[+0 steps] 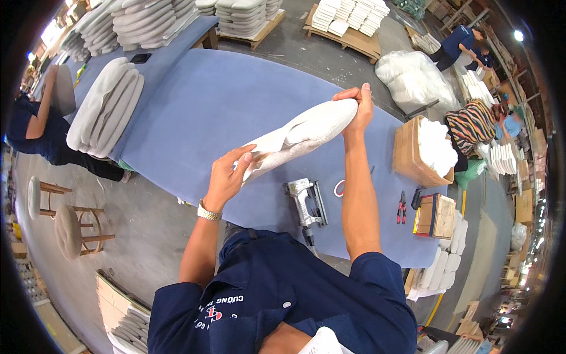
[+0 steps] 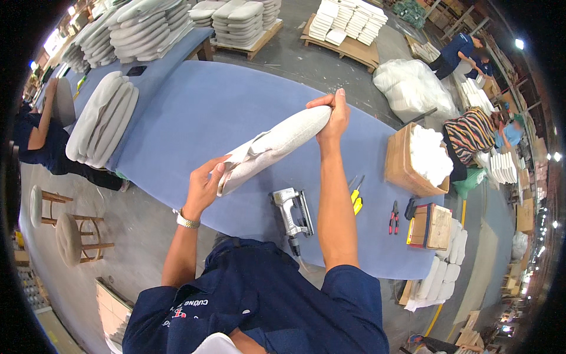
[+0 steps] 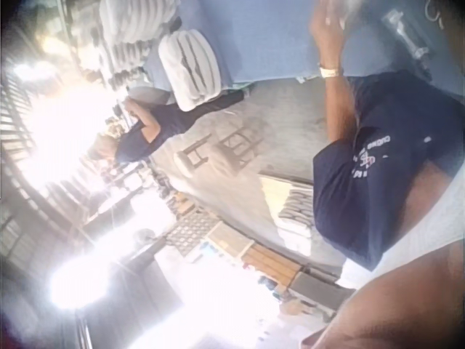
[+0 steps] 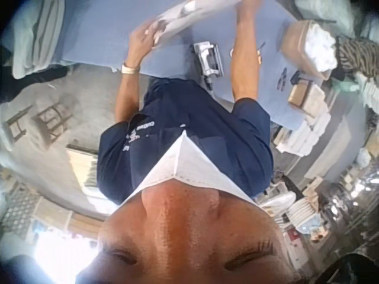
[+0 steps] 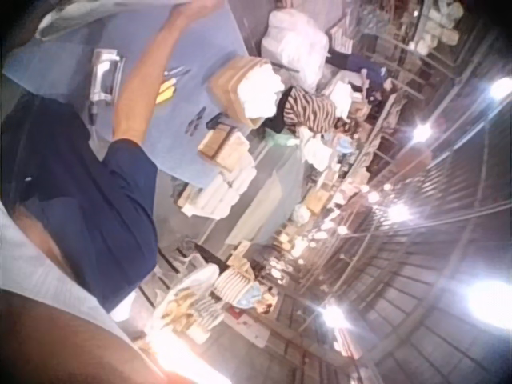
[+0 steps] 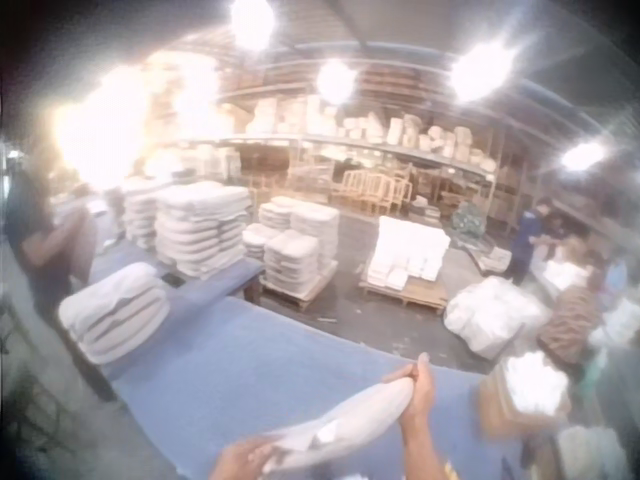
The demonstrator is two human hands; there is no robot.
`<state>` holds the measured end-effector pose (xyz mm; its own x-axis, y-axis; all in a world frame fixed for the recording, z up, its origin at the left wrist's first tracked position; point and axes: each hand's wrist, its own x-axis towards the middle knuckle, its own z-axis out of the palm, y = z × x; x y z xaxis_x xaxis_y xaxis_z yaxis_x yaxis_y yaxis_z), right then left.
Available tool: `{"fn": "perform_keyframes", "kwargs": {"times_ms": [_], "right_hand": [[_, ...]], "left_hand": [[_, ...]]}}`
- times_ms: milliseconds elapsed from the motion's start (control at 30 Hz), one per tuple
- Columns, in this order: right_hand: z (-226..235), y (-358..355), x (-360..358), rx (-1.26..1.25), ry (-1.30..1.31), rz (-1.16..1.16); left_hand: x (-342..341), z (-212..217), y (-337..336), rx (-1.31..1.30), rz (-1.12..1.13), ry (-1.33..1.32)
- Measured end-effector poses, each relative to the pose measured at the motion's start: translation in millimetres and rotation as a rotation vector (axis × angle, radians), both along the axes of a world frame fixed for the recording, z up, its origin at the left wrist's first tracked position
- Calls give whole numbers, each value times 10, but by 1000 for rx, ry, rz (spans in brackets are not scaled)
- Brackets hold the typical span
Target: The person assembles a cushion by wrapping fabric around a foam insert, folding the edges, and securing them with a staple gun. They trim excess fabric with scissors and smooth the surface before placing the finished cushion on a stack.
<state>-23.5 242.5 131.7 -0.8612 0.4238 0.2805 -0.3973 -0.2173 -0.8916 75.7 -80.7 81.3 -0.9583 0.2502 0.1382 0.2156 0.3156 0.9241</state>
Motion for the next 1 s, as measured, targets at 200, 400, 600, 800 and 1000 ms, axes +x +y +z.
{"fn": "perform_keyframes", "kwargs": {"times_ms": [200, 400, 600, 800, 1000], "right_hand": [[1, -80, -6, 32, 99, 87], [-13, -136, -29, -32, 185, 286], [-116, -38, -28, -102, 149, 236], [-155, 59, 28, -133, 156, 224], [-104, -28, 90, -160, 29, 170]], "left_hand": [[115, 604, 146, 85, 64, 460], [-39, 1183, 162, 205, -131, 491], [258, 608, 389, -58, -298, 390], [225, 134, 220, 5, -262, 151], [281, 173, 146, -45, -116, 294]]}}
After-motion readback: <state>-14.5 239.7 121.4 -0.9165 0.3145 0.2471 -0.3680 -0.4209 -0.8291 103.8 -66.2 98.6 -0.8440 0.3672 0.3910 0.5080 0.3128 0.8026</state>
